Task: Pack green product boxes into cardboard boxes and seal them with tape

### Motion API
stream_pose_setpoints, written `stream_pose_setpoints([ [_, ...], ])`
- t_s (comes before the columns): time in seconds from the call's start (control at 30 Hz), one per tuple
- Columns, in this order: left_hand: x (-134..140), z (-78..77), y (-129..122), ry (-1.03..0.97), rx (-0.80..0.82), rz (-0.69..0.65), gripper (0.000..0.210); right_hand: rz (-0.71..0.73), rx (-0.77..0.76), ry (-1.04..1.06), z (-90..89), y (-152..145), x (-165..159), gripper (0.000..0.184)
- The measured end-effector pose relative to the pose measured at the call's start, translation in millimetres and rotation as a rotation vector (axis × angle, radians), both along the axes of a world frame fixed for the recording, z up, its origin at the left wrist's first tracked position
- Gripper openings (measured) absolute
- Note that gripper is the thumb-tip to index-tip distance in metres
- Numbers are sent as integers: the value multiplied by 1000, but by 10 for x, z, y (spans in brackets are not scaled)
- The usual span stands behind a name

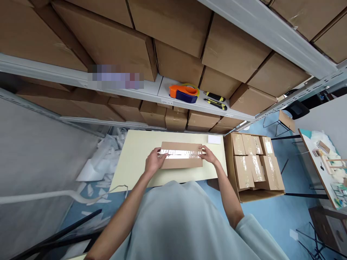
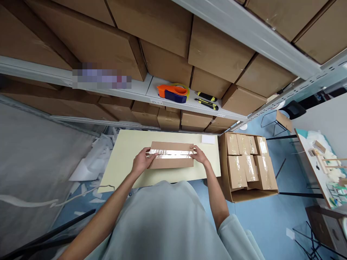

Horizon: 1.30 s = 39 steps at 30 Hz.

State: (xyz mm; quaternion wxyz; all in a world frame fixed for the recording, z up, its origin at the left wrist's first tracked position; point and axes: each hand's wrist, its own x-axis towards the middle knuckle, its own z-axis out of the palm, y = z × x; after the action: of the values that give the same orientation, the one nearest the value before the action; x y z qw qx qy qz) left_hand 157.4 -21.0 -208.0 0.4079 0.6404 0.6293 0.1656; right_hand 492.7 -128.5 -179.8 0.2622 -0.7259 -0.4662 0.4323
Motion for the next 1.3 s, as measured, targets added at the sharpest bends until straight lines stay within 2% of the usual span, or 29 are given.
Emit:
stream_pose_setpoints([
  [0.33,-10,11,-14,23,-18,-35,56,-57,-16,31,-60,45,-33,40],
  [0.57,-131,33,-49,193,5,-116,61,-47,15,9,-67,-75,-194,37],
  [0.73,-214,154,-73,336,78,-266,61,-48,42,-56,-104,-156,-381,39],
  [0.9,-161,303,-63,460,29,-354,63,-13,42,-148,-18,-127,-433,39],
  [0.97,-146,328,-28,449,79,-352,63,-2,53,-189,40,-91,-458,37],
  [1.1,-51,419,169,347,331,-343,70,64,127,-320,244,89,-501,37],
  [1.2,164,621,450,215,500,-314,64,134,250,-428,564,396,-469,36],
  [1.3,465,935,795,68,659,-279,57,217,428,-514,1020,836,-392,32],
])
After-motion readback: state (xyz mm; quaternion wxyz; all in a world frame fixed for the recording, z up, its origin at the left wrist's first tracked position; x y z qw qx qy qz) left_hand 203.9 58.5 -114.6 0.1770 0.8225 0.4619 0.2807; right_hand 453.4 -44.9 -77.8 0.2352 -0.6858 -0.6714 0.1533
